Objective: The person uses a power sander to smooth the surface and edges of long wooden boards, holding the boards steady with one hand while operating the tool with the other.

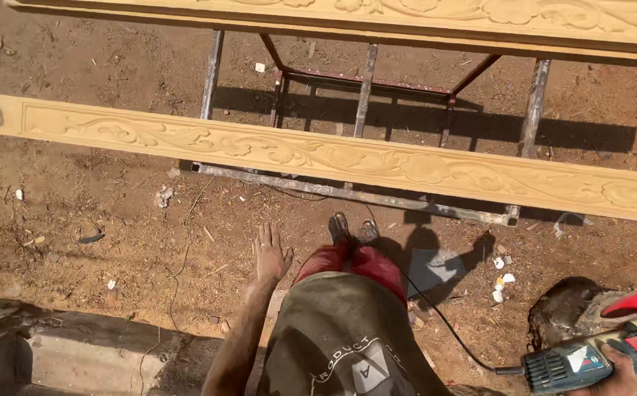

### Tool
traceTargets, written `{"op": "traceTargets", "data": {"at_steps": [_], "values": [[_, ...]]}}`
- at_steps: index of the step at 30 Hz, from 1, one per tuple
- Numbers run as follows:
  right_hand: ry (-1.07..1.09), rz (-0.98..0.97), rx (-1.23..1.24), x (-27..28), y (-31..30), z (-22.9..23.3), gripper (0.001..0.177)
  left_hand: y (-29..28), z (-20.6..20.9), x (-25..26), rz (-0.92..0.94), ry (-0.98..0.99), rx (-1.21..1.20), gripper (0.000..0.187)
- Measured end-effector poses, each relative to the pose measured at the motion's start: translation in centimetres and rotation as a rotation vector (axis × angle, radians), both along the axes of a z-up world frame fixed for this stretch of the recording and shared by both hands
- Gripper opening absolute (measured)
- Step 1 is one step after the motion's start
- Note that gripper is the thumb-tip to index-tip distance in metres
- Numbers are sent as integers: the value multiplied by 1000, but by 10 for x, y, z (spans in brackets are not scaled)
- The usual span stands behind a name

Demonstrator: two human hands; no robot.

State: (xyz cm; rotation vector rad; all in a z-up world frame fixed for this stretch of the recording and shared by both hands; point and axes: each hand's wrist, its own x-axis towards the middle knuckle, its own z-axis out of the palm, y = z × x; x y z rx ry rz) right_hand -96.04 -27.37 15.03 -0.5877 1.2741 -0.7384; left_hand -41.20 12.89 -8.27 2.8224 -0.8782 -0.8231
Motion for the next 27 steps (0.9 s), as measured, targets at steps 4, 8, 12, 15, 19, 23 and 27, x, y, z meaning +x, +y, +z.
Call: {"op": "traceTargets", "data": {"at_steps": [4,8,12,15,19,23,27], "values": [[57,171,148,80,-43,-11,42,94,23,-57,269,-32,96,97],[-107,169,-161,157,-20,-27,35,180,-1,-109,825,194,122,91],[-115,414,-306,266,5,-12,42,240,-12,-112,1289,330,-4,89],[6,886,-581,351,32,3,52,277,-22,-86,1312,379,14,84],[-7,718,-15,451,78,-8,44,326,-26,-41,1446,442,-174,80],[81,751,-84,541,124,-18,24,366,-30,9,1483,312,-350,75],[140,770,-323,632,179,-25,26,400,-52,60,1529,281,-562,70]]}}
